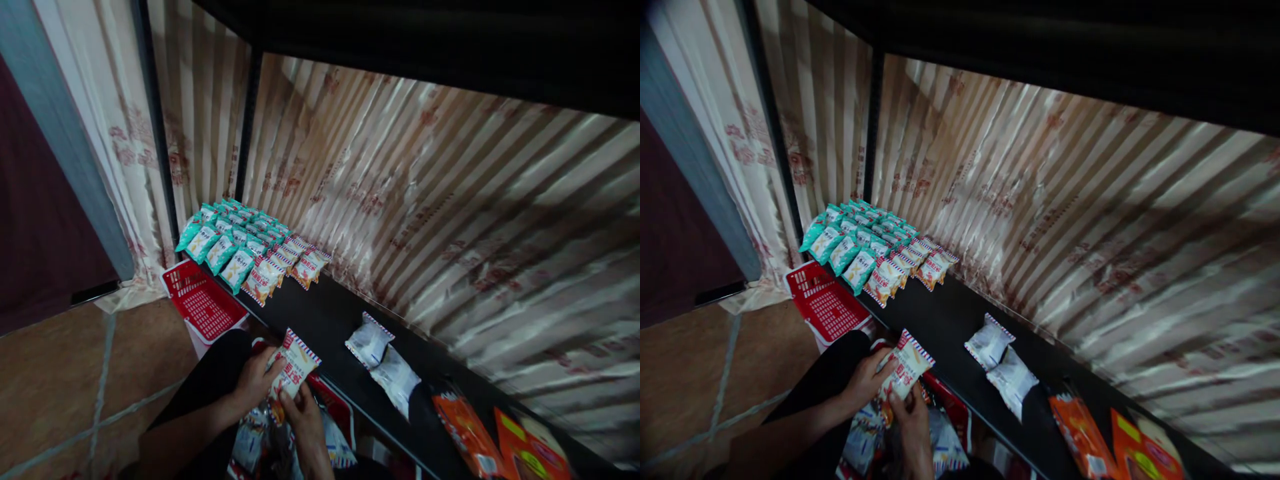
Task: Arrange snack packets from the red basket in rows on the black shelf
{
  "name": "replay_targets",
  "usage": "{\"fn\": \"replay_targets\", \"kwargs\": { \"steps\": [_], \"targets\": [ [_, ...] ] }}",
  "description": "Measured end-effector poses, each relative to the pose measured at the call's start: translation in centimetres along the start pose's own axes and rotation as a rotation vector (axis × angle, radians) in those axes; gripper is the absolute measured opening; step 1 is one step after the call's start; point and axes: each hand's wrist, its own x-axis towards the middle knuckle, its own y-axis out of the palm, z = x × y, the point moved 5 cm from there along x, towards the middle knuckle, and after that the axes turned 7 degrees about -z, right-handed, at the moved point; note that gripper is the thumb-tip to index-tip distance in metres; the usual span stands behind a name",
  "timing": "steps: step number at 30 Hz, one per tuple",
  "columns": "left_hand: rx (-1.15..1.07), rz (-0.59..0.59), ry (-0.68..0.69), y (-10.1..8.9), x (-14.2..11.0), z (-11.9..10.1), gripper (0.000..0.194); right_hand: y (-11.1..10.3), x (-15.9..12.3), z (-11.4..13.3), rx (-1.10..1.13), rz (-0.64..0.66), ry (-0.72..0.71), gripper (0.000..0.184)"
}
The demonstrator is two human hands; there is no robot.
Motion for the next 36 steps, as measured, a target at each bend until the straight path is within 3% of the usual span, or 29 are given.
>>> {"fn": "replay_targets", "kwargs": {
  "steps": [4,12,16,21,29,36],
  "targets": [
    [-0.007,0.001,-0.016,-0.5,0.5,0.1,0.033,0.3,0.2,0.2,-0.035,-0.01,-0.002,0.054],
    [-0.114,0.166,0.047,-1.8,1.8,-0.8,0.043,0.6,1.8,1.6,-0.048,-0.075,-0.099,0.055],
    [-0.184,0.201,0.042,-1.5,2.5,-0.2,0.048,0.0,2.6,2.2,-0.041,-0.1,-0.125,0.055],
    [-0.163,0.148,0.019,-0.9,3.3,0.6,0.045,0.0,2.9,2.6,-0.083,-0.122,-0.1,0.047],
    [-0.128,0.085,0.0,-0.6,4.2,1.6,0.045,0.0,4.0,2.8,-0.026,-0.029,-0.056,0.046],
    [-0.006,0.039,0.026,-0.6,5.3,-0.1,0.043,-0.4,5.6,3.4,-0.035,-0.125,-0.089,0.043]
  ]
}}
